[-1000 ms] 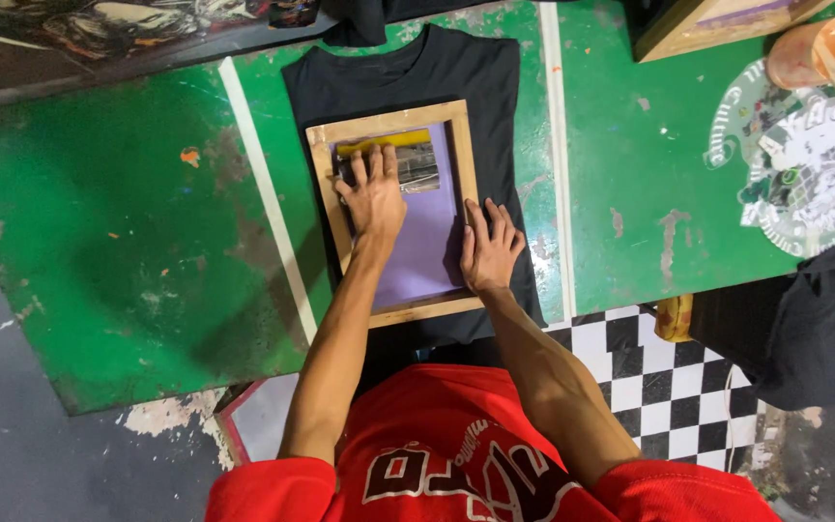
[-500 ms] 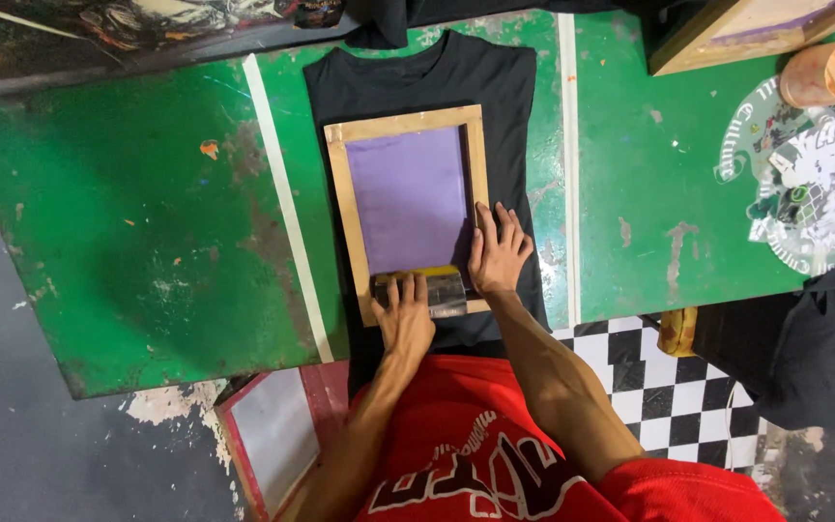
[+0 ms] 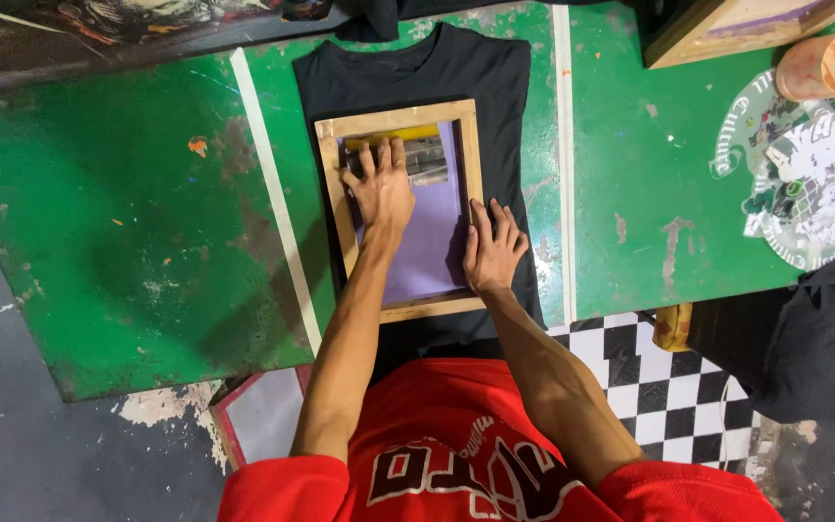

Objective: The person lays a black t-shirt flat on a green table and uses a wooden screen printing frame with a squeegee to apply purple ink onto the fabric. After printing, the person picks up the t-shirt, folds it, and places it on the table.

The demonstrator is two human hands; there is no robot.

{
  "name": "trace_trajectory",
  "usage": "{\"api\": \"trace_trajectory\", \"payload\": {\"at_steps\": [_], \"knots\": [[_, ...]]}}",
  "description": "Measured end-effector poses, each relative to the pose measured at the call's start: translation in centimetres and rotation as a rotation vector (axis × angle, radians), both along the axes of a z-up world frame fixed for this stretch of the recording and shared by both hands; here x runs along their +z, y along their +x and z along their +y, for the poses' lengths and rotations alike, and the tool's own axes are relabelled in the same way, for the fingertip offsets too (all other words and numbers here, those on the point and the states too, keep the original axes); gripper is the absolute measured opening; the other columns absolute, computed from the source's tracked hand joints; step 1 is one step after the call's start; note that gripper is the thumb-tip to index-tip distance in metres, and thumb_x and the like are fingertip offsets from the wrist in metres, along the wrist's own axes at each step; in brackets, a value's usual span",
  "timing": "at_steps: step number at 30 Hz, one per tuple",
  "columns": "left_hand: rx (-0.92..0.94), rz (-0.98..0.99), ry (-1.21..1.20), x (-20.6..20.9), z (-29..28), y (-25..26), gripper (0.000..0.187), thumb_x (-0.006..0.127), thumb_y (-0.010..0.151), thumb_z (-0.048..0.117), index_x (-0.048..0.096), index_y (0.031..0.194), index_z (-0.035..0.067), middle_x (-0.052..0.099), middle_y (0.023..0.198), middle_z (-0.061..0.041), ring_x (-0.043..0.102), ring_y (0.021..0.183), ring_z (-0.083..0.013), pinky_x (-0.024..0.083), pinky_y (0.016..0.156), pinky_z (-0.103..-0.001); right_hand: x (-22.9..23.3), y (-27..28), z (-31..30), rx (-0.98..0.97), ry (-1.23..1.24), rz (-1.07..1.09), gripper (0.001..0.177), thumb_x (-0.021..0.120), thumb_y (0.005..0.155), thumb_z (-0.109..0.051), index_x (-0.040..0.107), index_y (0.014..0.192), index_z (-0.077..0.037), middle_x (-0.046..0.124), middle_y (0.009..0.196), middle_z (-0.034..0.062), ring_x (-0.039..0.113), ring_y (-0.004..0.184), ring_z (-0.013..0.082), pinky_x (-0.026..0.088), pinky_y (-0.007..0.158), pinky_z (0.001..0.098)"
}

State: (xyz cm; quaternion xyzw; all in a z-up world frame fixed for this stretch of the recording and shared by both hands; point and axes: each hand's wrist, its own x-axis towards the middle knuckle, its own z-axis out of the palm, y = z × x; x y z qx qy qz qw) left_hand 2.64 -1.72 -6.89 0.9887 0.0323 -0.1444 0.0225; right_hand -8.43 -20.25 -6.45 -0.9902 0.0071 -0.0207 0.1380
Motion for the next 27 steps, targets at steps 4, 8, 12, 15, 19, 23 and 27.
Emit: {"api": "trace_trajectory", "payload": {"at_steps": [4,8,12,15,19,23,27], "knots": [[-0.005,0.009,0.012,-0.1,-0.1,-1.0,0.071,0.067,0.086,0.017,0.043,0.153,0.021,0.046,0.155,-0.002,0.028,0.145,-0.0329,0.034,0.097,-0.067,0.0,0.2,0.1,-0.008,0.033,0.028,0.045,0.034,0.112,-0.041,0.04,0.155,-0.038,0.043,0.148,0.0027,0.035,0.144,0.0265,0.025,0.105,0.0484],[-0.004,-0.106,0.045,0.4,-1.2,-7.5,0.076,0.071,0.084,0.021,0.042,0.154,0.019,0.049,0.153,-0.001,0.033,0.145,-0.0318,0.036,0.098,-0.066,0.1,0.1,0.3,0.0,0.013,0.024,0.044,0.035,0.111,-0.041,0.041,0.155,-0.037,0.043,0.148,0.003,0.035,0.144,0.0267,0.025,0.106,0.048],[-0.006,-0.027,0.034,3.6,-2.9,-16.4,0.073,0.07,0.085,0.017,0.042,0.154,0.018,0.049,0.152,-0.003,0.035,0.143,-0.0302,0.036,0.098,-0.062,0.4,0.0,0.3,-0.023,0.019,0.048,0.043,0.033,0.113,-0.04,0.04,0.155,-0.038,0.041,0.149,0.0006,0.033,0.145,0.0239,0.024,0.106,0.0467],[-0.025,0.09,-0.073,3.8,-2.8,-20.6,0.075,0.067,0.085,0.013,0.04,0.154,0.014,0.047,0.153,-0.007,0.034,0.143,-0.0343,0.036,0.097,-0.064,0.3,0.1,0.4,-0.016,0.013,0.034,0.044,0.033,0.113,-0.039,0.04,0.156,-0.037,0.041,0.148,0.0008,0.033,0.144,0.0236,0.024,0.105,0.0467],[-0.005,0.281,-0.173,5.8,-2.0,-20.0,0.074,0.069,0.081,0.02,0.044,0.151,0.016,0.052,0.148,-0.008,0.035,0.144,-0.0369,0.037,0.095,-0.067,0.0,0.1,0.4,-0.007,-0.011,0.01,0.044,0.033,0.112,-0.039,0.041,0.155,-0.037,0.042,0.147,0.0008,0.035,0.143,0.0235,0.025,0.104,0.0461],[-0.015,0.181,-0.197,6.0,-1.1,-13.9,0.087,0.078,0.077,0.021,0.04,0.155,0.015,0.046,0.155,-0.008,0.03,0.146,-0.0367,0.041,0.096,-0.066,0.1,0.0,0.4,-0.011,-0.019,0.011,0.044,0.032,0.112,-0.04,0.041,0.155,-0.036,0.043,0.147,0.0013,0.036,0.143,0.0241,0.025,0.104,0.0462],[-0.036,-0.121,-0.038,1.9,-1.0,-6.2,0.089,0.081,0.073,0.021,0.042,0.154,0.017,0.048,0.153,-0.004,0.033,0.145,-0.0341,0.041,0.099,-0.066,0.0,0.1,0.1,-0.01,-0.006,0.012,0.044,0.034,0.111,-0.042,0.041,0.155,-0.036,0.043,0.147,0.002,0.036,0.144,0.0254,0.026,0.105,0.0472]]}}
